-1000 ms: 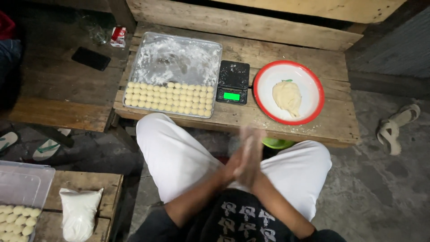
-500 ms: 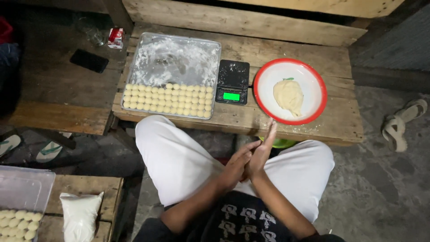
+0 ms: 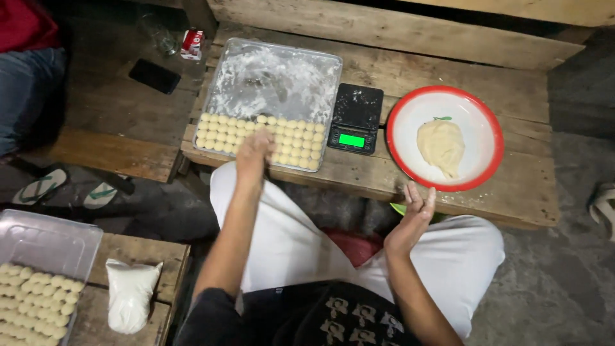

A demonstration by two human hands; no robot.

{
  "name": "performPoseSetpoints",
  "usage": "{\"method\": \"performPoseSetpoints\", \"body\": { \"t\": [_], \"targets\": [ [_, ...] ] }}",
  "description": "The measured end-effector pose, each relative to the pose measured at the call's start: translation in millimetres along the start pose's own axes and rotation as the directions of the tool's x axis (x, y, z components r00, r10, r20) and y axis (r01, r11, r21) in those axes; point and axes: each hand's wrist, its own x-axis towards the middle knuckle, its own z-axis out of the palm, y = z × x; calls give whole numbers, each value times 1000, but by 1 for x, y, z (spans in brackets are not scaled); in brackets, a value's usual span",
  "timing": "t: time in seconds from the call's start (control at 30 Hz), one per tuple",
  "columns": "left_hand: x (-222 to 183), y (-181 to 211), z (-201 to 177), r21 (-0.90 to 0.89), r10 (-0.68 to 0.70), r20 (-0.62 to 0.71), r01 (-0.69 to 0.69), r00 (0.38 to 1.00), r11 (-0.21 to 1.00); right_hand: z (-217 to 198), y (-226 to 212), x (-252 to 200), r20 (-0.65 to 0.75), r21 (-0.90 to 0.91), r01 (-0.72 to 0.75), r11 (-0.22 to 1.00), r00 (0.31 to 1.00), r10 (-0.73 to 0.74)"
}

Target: The person is manually shaping small pieces of dough into uniform balls and arranging them on a tray.

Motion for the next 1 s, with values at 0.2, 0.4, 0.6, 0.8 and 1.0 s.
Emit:
{"method": "performPoseSetpoints", "body": {
  "t": [0.2,0.4,0.6,0.8,1.0],
  "targets": [
    [148,-16,-50,689,457,80,-380,886,617,8,8,-6,66,-41,-16,999,998,19],
    [211,-55,-54,919,242,75,-161,967,360,2,21,-7,112,-99,-27,995,993,38],
    [184,-33,-47,928,166,259,-293,951,229,-2,26,-8,127,-92,-93,991,986,104],
    [186,-25,-56,878,153,240,-282,959,387,1,29,-10,127,-72,-108,992,985,117],
    [178,-20,-59,929,-37,366,-363,930,78,-4,31,-9,112,-90,-125,988,984,135]
  ]
}}
